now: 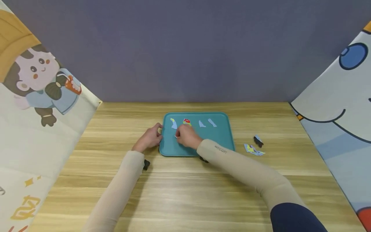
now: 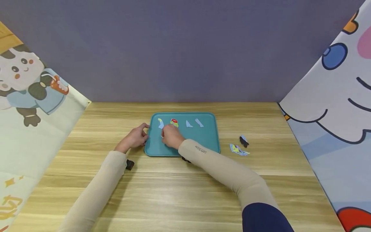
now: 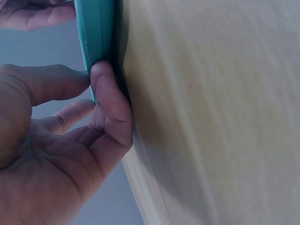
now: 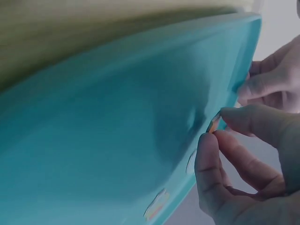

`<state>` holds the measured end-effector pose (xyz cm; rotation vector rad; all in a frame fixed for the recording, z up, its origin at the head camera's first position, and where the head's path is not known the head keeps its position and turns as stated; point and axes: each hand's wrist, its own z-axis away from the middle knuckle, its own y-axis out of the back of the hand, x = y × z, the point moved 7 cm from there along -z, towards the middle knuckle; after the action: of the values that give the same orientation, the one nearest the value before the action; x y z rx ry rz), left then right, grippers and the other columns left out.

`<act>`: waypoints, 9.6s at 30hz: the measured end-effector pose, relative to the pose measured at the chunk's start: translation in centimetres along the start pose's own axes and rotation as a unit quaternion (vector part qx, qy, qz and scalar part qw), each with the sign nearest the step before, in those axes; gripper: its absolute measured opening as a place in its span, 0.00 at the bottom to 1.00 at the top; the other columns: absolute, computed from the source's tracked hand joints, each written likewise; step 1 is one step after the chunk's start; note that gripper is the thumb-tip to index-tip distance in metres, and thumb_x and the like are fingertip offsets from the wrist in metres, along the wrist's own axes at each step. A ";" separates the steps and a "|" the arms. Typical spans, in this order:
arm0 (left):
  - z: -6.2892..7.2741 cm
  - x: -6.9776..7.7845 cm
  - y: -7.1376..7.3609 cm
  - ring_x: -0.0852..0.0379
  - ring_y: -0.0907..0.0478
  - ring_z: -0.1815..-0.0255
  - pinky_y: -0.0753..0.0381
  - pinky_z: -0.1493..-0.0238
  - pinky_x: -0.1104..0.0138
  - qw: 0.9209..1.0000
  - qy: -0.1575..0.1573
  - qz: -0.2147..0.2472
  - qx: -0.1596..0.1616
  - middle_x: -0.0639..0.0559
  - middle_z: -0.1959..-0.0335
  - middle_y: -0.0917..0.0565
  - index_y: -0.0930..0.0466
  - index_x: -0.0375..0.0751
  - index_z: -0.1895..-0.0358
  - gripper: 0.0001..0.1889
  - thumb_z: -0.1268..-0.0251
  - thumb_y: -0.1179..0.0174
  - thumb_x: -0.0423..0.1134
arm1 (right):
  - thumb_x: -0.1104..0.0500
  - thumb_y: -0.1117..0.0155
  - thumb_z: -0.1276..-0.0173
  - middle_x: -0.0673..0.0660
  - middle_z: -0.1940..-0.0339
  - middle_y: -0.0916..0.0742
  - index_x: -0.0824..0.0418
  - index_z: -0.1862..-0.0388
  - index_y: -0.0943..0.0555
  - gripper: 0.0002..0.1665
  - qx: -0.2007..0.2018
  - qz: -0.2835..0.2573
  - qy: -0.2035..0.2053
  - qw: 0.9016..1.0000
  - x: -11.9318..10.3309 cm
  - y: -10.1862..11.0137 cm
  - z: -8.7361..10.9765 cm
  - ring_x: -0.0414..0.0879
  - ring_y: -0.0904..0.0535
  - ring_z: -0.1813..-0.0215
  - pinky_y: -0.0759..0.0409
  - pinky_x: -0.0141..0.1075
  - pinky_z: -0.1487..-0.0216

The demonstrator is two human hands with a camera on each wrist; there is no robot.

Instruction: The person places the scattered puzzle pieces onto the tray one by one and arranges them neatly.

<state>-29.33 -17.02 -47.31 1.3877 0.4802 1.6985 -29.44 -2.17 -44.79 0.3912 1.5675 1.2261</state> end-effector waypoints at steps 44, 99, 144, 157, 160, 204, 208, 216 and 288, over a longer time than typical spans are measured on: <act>3.5 -1.5 -0.3 0.53 0.22 0.72 0.22 0.71 0.65 1.000 -0.018 -0.011 -0.020 0.39 0.63 0.20 0.41 0.38 0.35 0.24 0.34 0.50 0.29 | 0.63 0.35 0.39 0.60 0.51 0.19 0.65 0.50 0.19 0.17 0.056 -0.069 -0.096 0.991 2.9 3.5 6.7 0.50 0.25 0.55 0.24 0.41 0.56; 3.7 -1.4 -0.3 0.53 0.22 0.72 0.23 0.71 0.65 0.999 -0.031 -0.017 -0.024 0.39 0.61 0.21 0.41 0.38 0.35 0.24 0.33 0.49 0.30 | 0.64 0.36 0.41 0.71 0.51 0.23 0.72 0.48 0.23 0.22 0.054 -0.023 -0.214 0.975 17.9 7.2 20.3 0.61 0.27 0.53 0.27 0.53 0.53; 3.5 -1.6 -0.6 0.53 0.22 0.73 0.23 0.71 0.65 0.999 -0.015 -0.010 -0.035 0.41 0.64 0.21 0.42 0.39 0.34 0.25 0.32 0.50 0.30 | 0.61 0.28 0.44 0.55 0.72 0.20 0.61 0.73 0.22 0.09 0.233 -0.057 -0.077 0.968 18.6 6.8 20.0 0.48 0.20 0.68 0.21 0.42 0.66; 3.1 -1.8 -0.4 0.52 0.21 0.73 0.23 0.72 0.65 0.999 -0.008 -0.007 -0.031 0.40 0.63 0.21 0.43 0.40 0.33 0.25 0.32 0.50 0.31 | 0.65 0.31 0.42 0.58 0.65 0.17 0.64 0.64 0.18 0.07 0.129 -0.046 -0.113 0.984 19.2 6.0 19.8 0.52 0.22 0.63 0.24 0.46 0.60; 3.1 -1.7 -0.5 0.53 0.21 0.73 0.23 0.73 0.65 0.999 -0.012 -0.006 -0.033 0.40 0.63 0.21 0.43 0.39 0.33 0.25 0.32 0.51 0.30 | 0.66 0.31 0.43 0.55 0.69 0.16 0.63 0.66 0.17 0.05 0.135 -0.042 -0.110 0.984 19.1 6.0 19.7 0.49 0.22 0.67 0.23 0.43 0.64; 3.3 -1.9 -0.5 0.53 0.22 0.72 0.22 0.71 0.65 0.999 -0.012 -0.003 -0.034 0.40 0.62 0.21 0.42 0.40 0.33 0.25 0.32 0.50 0.30 | 0.63 0.31 0.43 0.55 0.66 0.15 0.61 0.67 0.12 0.05 0.201 -0.093 -0.043 0.974 6.8 5.7 12.8 0.46 0.21 0.65 0.22 0.39 0.65; 3.2 -1.8 -0.4 0.53 0.22 0.72 0.22 0.71 0.65 1.000 -0.008 -0.006 -0.030 0.40 0.62 0.21 0.42 0.40 0.34 0.25 0.32 0.50 0.30 | 0.62 0.29 0.45 0.52 0.70 0.16 0.59 0.70 0.12 0.03 0.202 -0.085 -0.036 0.975 5.1 5.0 11.5 0.44 0.23 0.68 0.24 0.37 0.66; 3.4 -1.7 -0.3 0.53 0.22 0.73 0.23 0.72 0.65 0.999 -0.005 -0.009 -0.030 0.40 0.62 0.21 0.42 0.41 0.33 0.25 0.32 0.50 0.30 | 0.61 0.30 0.43 0.50 0.70 0.16 0.58 0.68 0.12 0.04 0.162 -0.090 -0.065 0.981 2.9 3.4 9.6 0.43 0.24 0.68 0.25 0.36 0.68; 3.4 -1.7 -0.3 0.53 0.21 0.72 0.22 0.71 0.65 0.999 -0.021 0.006 -0.026 0.39 0.61 0.21 0.42 0.40 0.34 0.24 0.32 0.50 0.30 | 0.60 0.36 0.36 0.63 0.56 0.18 0.68 0.51 0.20 0.17 0.134 -0.073 -0.114 0.982 9.6 5.5 15.8 0.53 0.23 0.56 0.24 0.46 0.56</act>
<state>-26.01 -18.96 -47.51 1.3876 0.4020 1.6760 -21.31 15.32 -43.77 0.5588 1.5351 0.8297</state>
